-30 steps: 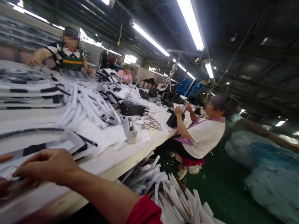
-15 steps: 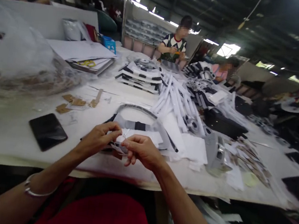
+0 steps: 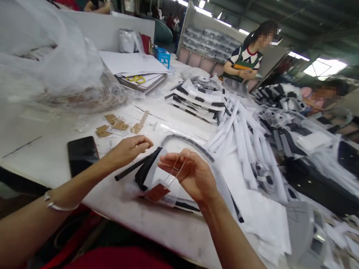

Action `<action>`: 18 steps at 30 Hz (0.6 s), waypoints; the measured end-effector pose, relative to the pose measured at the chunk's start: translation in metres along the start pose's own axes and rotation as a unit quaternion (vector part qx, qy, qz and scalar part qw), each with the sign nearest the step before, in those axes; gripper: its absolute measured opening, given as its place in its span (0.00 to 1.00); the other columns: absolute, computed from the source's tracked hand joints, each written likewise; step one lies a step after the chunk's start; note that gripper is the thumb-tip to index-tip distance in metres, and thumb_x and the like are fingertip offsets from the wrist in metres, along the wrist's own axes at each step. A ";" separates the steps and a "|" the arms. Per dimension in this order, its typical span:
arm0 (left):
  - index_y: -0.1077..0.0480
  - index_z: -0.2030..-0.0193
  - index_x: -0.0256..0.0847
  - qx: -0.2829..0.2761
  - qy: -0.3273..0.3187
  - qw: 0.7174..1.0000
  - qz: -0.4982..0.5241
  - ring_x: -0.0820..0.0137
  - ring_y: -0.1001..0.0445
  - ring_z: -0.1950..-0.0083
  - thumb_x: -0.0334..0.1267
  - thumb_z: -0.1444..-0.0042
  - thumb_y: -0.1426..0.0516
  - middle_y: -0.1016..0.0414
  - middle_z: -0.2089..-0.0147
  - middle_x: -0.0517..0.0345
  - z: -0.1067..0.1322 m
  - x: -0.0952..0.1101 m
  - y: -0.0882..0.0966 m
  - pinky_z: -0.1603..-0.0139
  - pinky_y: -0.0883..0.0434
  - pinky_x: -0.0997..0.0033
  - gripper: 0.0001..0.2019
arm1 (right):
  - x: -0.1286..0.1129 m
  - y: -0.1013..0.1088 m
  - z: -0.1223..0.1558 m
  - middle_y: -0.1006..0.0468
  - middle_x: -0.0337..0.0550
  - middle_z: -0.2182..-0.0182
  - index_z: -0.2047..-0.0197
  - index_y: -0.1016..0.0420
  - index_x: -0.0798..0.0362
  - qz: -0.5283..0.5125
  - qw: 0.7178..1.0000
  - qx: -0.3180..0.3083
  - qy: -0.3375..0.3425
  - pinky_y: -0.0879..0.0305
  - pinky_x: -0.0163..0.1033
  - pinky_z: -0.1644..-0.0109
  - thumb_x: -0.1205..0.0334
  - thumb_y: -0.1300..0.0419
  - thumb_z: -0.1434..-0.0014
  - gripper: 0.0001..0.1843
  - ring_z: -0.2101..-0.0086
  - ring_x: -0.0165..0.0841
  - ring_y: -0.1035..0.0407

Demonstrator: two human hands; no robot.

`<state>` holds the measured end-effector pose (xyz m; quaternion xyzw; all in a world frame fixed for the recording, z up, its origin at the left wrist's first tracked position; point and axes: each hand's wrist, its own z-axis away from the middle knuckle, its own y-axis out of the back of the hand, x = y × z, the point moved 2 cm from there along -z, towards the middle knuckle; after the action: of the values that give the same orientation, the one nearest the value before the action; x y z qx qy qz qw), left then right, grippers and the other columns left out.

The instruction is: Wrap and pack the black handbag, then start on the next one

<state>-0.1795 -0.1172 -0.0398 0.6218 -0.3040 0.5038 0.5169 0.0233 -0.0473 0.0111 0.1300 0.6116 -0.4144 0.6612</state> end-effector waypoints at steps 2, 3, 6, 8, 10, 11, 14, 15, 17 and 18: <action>0.27 0.64 0.40 0.009 0.070 0.995 -0.070 0.66 0.25 0.59 0.33 0.45 0.46 0.24 0.64 0.54 -0.031 -0.017 0.002 0.55 0.29 0.69 0.07 | 0.003 0.007 -0.024 0.26 0.38 0.74 0.71 0.32 0.50 0.009 0.998 0.043 -0.051 0.29 0.39 0.64 0.53 0.39 0.45 0.11 0.72 0.30 0.28; 0.27 0.65 0.39 0.000 0.097 0.993 -0.074 0.67 0.25 0.63 0.31 0.47 0.45 0.25 0.68 0.54 -0.045 -0.025 -0.001 0.59 0.29 0.70 0.06 | 0.005 0.012 -0.037 0.28 0.36 0.76 0.70 0.32 0.51 0.027 0.995 0.060 -0.073 0.32 0.34 0.71 0.54 0.38 0.45 0.11 0.77 0.26 0.33; 0.28 0.69 0.36 -0.043 0.150 0.987 -0.046 0.70 0.29 0.75 0.28 0.52 0.45 0.29 0.77 0.57 -0.075 -0.043 -0.018 0.71 0.32 0.73 0.05 | 0.014 0.027 -0.075 0.30 0.35 0.78 0.69 0.31 0.54 0.142 0.979 0.091 -0.119 0.46 0.26 0.81 0.60 0.36 0.45 0.08 0.83 0.20 0.43; 0.28 0.71 0.35 -0.062 0.160 0.985 -0.023 0.74 0.35 0.79 0.27 0.53 0.45 0.34 0.80 0.60 -0.085 -0.050 -0.030 0.76 0.36 0.75 0.05 | 0.020 0.035 -0.098 0.29 0.36 0.79 0.71 0.32 0.55 0.220 0.959 0.100 -0.148 0.47 0.26 0.82 0.65 0.36 0.46 0.07 0.83 0.20 0.44; 0.27 0.70 0.34 -0.069 0.156 0.985 -0.001 0.76 0.39 0.81 0.28 0.53 0.46 0.37 0.82 0.63 -0.088 -0.053 -0.038 0.79 0.41 0.77 0.06 | 0.028 0.041 -0.116 0.30 0.37 0.82 0.73 0.32 0.55 0.266 0.942 0.095 -0.182 0.48 0.27 0.84 0.67 0.36 0.47 0.08 0.85 0.21 0.44; 0.27 0.68 0.34 -0.070 0.152 0.986 0.009 0.76 0.41 0.81 0.28 0.52 0.46 0.38 0.82 0.63 -0.087 -0.054 -0.040 0.80 0.42 0.77 0.07 | 0.031 0.043 -0.124 0.31 0.37 0.83 0.75 0.32 0.55 0.281 0.935 0.087 -0.198 0.49 0.27 0.85 0.68 0.36 0.48 0.09 0.86 0.22 0.45; 0.25 0.59 0.34 -0.080 0.133 0.987 0.032 0.77 0.41 0.81 0.30 0.49 0.48 0.36 0.80 0.63 -0.081 -0.054 -0.041 0.79 0.42 0.77 0.13 | 0.040 0.042 -0.142 0.32 0.36 0.87 0.77 0.32 0.55 0.323 0.917 0.045 -0.231 0.53 0.28 0.86 0.72 0.37 0.50 0.09 0.87 0.22 0.45; 0.25 0.56 0.35 -0.086 0.127 0.987 0.040 0.77 0.40 0.80 0.31 0.48 0.48 0.35 0.79 0.63 -0.078 -0.053 -0.041 0.79 0.41 0.77 0.15 | 0.042 0.041 -0.146 0.33 0.36 0.87 0.78 0.32 0.55 0.328 0.914 0.023 -0.237 0.52 0.28 0.85 0.73 0.38 0.51 0.08 0.87 0.23 0.45; 0.26 0.50 0.37 -0.083 0.093 0.992 0.014 0.76 0.35 0.78 0.32 0.47 0.47 0.31 0.75 0.62 -0.074 -0.050 -0.041 0.76 0.38 0.77 0.18 | 0.047 0.037 -0.151 0.33 0.35 0.87 0.78 0.31 0.55 0.327 0.913 -0.025 -0.244 0.48 0.28 0.84 0.73 0.39 0.52 0.07 0.86 0.24 0.42; 0.26 0.49 0.39 -0.073 0.068 0.995 -0.018 0.74 0.33 0.75 0.33 0.48 0.45 0.29 0.73 0.61 -0.073 -0.048 -0.040 0.73 0.36 0.76 0.18 | 0.050 0.036 -0.152 0.32 0.35 0.87 0.77 0.31 0.55 0.322 0.913 -0.048 -0.246 0.46 0.29 0.83 0.73 0.40 0.52 0.06 0.85 0.24 0.41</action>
<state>-0.1810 -0.0437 -0.1016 0.5517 -0.2926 0.5121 0.5897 -0.0627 0.0587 -0.0800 0.1822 0.3734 -0.1683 0.8939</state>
